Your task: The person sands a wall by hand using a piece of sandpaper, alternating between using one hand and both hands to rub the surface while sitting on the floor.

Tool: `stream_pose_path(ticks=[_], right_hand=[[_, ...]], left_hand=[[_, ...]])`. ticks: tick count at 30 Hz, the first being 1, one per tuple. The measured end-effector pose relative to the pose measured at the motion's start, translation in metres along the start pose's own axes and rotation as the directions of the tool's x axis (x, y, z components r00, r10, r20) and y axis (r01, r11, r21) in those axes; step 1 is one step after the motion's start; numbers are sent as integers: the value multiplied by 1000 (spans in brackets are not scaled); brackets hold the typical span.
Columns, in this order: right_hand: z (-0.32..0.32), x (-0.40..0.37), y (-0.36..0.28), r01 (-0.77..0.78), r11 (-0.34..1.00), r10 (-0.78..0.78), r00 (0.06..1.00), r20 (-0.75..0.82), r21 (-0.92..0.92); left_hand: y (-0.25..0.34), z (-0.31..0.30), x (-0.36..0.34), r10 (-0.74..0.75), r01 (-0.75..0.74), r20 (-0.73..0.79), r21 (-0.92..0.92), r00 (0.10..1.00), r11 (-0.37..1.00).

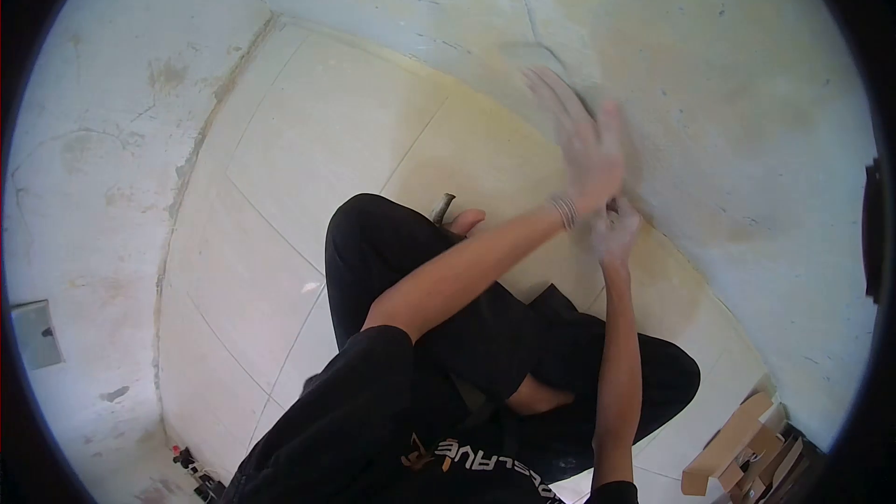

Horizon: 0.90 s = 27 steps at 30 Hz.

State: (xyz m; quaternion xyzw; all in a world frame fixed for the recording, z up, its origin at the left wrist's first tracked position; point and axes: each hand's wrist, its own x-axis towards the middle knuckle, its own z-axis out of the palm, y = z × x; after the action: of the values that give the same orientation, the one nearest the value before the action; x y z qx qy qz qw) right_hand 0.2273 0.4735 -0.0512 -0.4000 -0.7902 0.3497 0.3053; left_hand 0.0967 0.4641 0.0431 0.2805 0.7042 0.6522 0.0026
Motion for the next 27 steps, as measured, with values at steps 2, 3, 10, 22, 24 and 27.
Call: stream_pose_path(ticks=[2,3,10,22,24,27], right_hand=[[-1,-1,6,104,993,-105,994,-26,-52],[-2,0,0,132,990,-135,989,-53,-51],[-4,5,-36,-146,982,148,989,-2,122],[-7,6,-40,-164,983,166,986,-20,83],[-5,5,-38,-139,984,142,990,-19,109],[1,-1,4,-65,997,66,998,18,-45]], left_hand=[[6,4,-13,-9,9,46,-1,999,1000],[5,6,-12,-10,10,25,-9,1000,1000],[-8,-31,80,-22,-2,-198,-122,980,993],[-3,-27,80,-107,84,-203,-121,973,989],[-5,-20,62,-56,48,-136,-62,989,997],[4,-1,0,-29,29,37,1,999,1000]])
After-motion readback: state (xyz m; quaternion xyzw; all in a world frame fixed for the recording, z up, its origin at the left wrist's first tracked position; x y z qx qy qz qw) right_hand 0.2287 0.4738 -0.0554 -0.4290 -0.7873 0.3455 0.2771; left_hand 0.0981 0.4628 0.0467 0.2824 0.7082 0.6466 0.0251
